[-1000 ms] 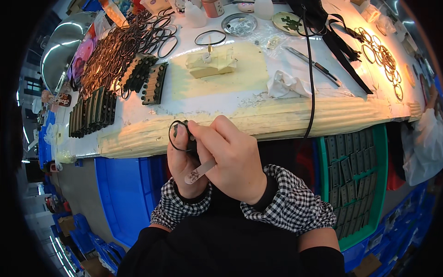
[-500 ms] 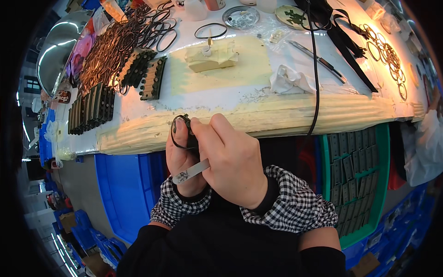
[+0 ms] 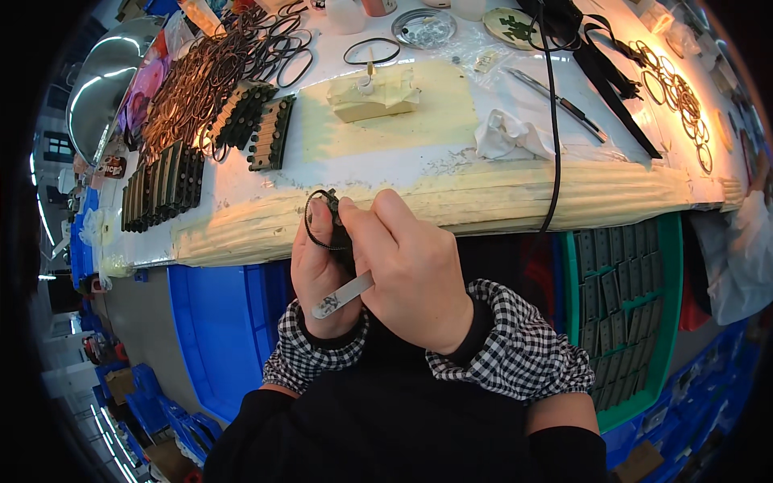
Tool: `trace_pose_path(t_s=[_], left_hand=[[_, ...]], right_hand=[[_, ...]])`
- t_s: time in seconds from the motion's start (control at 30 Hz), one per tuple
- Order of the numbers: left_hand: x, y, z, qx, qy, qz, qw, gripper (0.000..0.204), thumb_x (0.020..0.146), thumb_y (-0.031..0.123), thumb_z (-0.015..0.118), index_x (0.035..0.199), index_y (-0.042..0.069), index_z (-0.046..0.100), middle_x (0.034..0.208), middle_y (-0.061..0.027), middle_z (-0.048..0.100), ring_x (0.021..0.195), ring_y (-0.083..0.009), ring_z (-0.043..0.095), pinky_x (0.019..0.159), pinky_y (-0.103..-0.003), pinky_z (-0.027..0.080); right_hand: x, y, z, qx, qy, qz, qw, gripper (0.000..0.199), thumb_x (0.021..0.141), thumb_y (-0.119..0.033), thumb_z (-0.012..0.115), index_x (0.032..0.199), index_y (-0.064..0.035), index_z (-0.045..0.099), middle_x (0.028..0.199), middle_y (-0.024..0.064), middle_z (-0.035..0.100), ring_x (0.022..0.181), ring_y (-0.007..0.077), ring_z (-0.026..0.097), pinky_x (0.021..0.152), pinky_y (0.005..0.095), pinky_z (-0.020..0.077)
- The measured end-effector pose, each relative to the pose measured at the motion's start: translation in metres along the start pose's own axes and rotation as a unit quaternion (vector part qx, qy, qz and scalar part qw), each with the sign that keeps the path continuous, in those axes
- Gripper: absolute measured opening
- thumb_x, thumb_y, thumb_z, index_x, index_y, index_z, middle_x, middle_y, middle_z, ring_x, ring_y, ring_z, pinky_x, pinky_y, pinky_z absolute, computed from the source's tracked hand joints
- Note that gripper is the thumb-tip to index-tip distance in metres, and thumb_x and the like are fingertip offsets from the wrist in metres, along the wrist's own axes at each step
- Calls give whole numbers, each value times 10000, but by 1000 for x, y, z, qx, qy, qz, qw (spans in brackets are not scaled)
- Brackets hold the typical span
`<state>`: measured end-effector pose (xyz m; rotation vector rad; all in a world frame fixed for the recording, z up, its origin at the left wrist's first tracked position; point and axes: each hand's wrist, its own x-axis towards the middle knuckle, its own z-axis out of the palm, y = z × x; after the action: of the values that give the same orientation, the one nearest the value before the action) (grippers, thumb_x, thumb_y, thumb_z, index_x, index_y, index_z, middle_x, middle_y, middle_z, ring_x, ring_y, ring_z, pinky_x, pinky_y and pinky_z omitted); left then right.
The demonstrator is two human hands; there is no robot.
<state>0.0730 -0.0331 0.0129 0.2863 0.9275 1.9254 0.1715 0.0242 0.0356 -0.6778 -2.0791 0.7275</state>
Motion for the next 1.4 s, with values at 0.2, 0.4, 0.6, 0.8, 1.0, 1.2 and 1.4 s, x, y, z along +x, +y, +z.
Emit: trace_pose_path(t_s=[0.2,0.4,0.6,0.8,1.0,1.2,1.4], left_hand=[[0,-1,-3,24,6,-3,1000,248,1004,315,507,992,72,555,874,-7,604,782,-91,566,707,-249,458],[-1,1,0,6,5,-18,1000,255,1006,317,501,982,69,555,861,-10,602,768,-94,566,690,-253,453],[3,3,-2,47,-5,-16,999,297,1031,334,428,1006,60,538,852,-22,597,779,-99,591,686,-252,492],[2,1,-2,38,-7,-9,999,302,1034,338,412,1030,58,523,882,-35,608,773,-104,606,675,-254,511],[0,-4,-3,43,-15,22,999,254,1028,311,446,994,76,536,816,4,574,709,-78,554,629,-231,463],[0,-1,-1,25,12,2,1000,251,1020,317,467,976,81,540,800,15,564,690,-66,531,609,-224,441],[-1,2,3,24,14,-17,999,251,1019,314,469,1003,74,540,835,-1,577,736,-81,561,651,-239,471]], right_hand=[[-3,-1,1,-41,10,-39,998,269,763,72,649,1027,19,655,743,86,489,561,230,557,485,320,443],[-3,-3,-4,-75,-10,-61,995,300,748,80,639,1042,24,652,749,89,489,566,234,554,486,321,442],[0,13,-2,83,3,-8,997,284,765,25,649,1048,-1,665,770,76,531,578,215,571,523,306,477],[2,7,-7,96,-11,30,995,265,778,25,659,1039,-12,681,734,75,524,582,197,566,518,301,467],[-4,8,0,26,20,-33,999,281,741,29,659,1019,-8,680,727,56,507,574,202,563,503,301,456],[-5,11,5,61,32,-26,997,313,719,22,660,1030,-6,670,739,59,501,566,208,563,500,315,455],[-6,7,2,31,15,-33,999,312,717,36,649,1028,8,662,766,67,507,571,225,573,509,324,464]])
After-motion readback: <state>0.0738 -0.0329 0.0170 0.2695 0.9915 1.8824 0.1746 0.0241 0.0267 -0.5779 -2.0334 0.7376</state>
